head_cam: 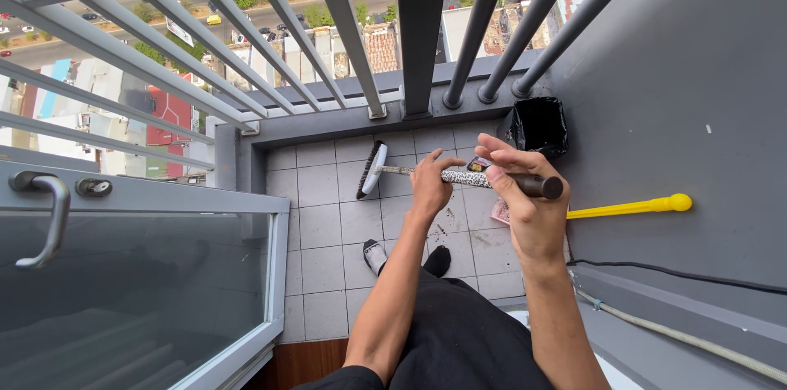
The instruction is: The recorder assembles a squeegee and cleans debris from a balcony floor.
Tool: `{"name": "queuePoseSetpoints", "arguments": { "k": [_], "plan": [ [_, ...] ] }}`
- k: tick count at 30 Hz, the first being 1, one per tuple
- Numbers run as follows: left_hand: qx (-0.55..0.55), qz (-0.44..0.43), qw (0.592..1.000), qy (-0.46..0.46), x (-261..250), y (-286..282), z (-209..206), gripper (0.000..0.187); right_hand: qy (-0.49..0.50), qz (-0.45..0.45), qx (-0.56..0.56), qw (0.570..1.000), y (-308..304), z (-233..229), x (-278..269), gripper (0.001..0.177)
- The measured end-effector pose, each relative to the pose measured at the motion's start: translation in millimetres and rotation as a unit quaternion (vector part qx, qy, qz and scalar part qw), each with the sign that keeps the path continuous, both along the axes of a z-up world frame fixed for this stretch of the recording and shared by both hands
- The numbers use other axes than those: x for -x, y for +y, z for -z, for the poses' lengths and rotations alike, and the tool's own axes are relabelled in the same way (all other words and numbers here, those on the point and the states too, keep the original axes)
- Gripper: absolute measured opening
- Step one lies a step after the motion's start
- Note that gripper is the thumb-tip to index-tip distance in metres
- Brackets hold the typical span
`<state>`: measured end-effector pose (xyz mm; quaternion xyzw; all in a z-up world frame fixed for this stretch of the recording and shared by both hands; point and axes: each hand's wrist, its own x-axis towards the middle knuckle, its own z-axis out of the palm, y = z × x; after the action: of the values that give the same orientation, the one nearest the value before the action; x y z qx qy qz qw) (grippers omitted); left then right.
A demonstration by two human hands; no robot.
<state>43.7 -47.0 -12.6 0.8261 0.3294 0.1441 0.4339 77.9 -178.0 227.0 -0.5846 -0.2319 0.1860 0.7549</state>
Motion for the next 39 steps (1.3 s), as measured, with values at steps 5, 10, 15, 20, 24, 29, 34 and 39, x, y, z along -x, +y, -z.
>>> {"name": "queuePoseSetpoints", "arguments": {
  "k": [5,10,15,20,24,29,34,39],
  "plan": [
    [0.023,-0.015,0.999,0.043,13,10,8,0.056,-0.008,-0.007,0.027,1.000,4,24,5,0.016],
    [0.047,-0.024,0.996,0.068,15,8,19,0.053,-0.017,-0.021,0.057,0.998,7,18,9,0.015],
    [0.040,-0.029,0.999,0.010,6,-6,17,0.055,-0.060,-0.027,0.094,0.993,3,15,5,0.014],
    [0.020,0.004,0.999,-0.041,-5,-21,12,0.058,-0.063,-0.017,0.082,0.995,-2,-5,3,0.012],
    [0.028,0.013,0.997,-0.075,-6,-25,-6,0.061,-0.056,-0.020,0.043,0.997,-1,-10,6,0.013],
    [0.033,0.008,0.997,-0.071,1,-18,-23,0.057,-0.058,-0.021,0.027,0.998,7,-17,16,0.013],
    [0.017,-0.009,0.997,-0.080,12,0,-27,0.057,-0.053,-0.028,0.011,0.998,20,-19,27,0.014],
    [0.033,-0.025,0.999,-0.035,32,30,-30,0.059,-0.040,-0.018,0.016,0.999,41,-11,40,0.012]
  ]
}}
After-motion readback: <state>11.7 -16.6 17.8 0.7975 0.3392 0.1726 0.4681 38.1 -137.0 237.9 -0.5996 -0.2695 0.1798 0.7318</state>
